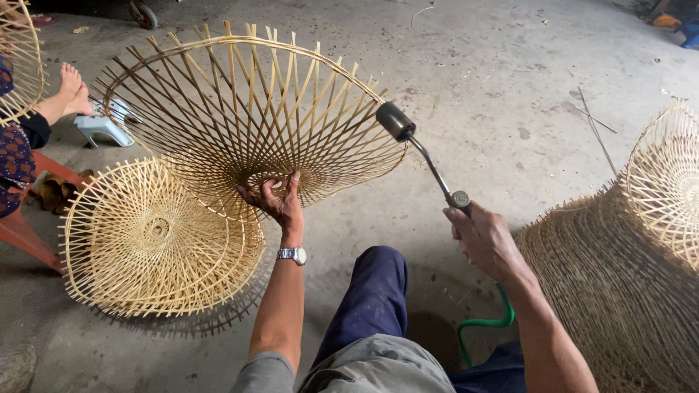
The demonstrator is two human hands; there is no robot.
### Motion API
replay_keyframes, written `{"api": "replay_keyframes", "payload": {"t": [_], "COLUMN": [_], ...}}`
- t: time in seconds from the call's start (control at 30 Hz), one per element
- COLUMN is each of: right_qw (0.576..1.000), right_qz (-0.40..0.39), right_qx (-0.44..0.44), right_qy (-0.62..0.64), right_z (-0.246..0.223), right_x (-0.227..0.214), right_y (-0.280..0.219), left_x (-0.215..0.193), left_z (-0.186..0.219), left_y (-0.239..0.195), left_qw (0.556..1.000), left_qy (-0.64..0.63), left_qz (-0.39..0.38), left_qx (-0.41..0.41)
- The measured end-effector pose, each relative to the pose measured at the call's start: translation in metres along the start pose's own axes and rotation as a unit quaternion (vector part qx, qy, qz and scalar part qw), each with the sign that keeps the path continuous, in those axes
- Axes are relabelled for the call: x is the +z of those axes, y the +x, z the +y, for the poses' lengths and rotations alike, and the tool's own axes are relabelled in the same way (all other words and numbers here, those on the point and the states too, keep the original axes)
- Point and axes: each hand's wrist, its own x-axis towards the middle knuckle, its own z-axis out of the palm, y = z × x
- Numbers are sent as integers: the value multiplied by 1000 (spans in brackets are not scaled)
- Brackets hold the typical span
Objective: The person uses a handheld torch to apply heat to a woven bamboo basket. They rotate the basket to treat different sections, then place it on a stack of similar baskets.
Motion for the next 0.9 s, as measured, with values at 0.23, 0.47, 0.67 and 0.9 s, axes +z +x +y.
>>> {"api": "replay_keyframes", "payload": {"t": [0.23, 0.47, 0.67, 0.9], "right_qw": [1000, 984, 935, 924], "right_qz": [-24, 89, 177, 180], "right_qx": [20, 73, -38, -135], "right_qy": [2, 135, 306, 310], "right_z": [24, 83, 83, 44], "right_x": [18, 3, -10, -37], "right_y": [-5, -9, 46, 104], "left_x": [6, 36, 77, 91], "left_z": [27, 11, -10, 41], "left_y": [1, 6, -25, -58], "left_qw": [993, 956, 874, 772], "left_qy": [47, -148, -352, -443], "left_qz": [-31, -18, -75, -147], "left_qx": [-99, -251, -328, -432]}}
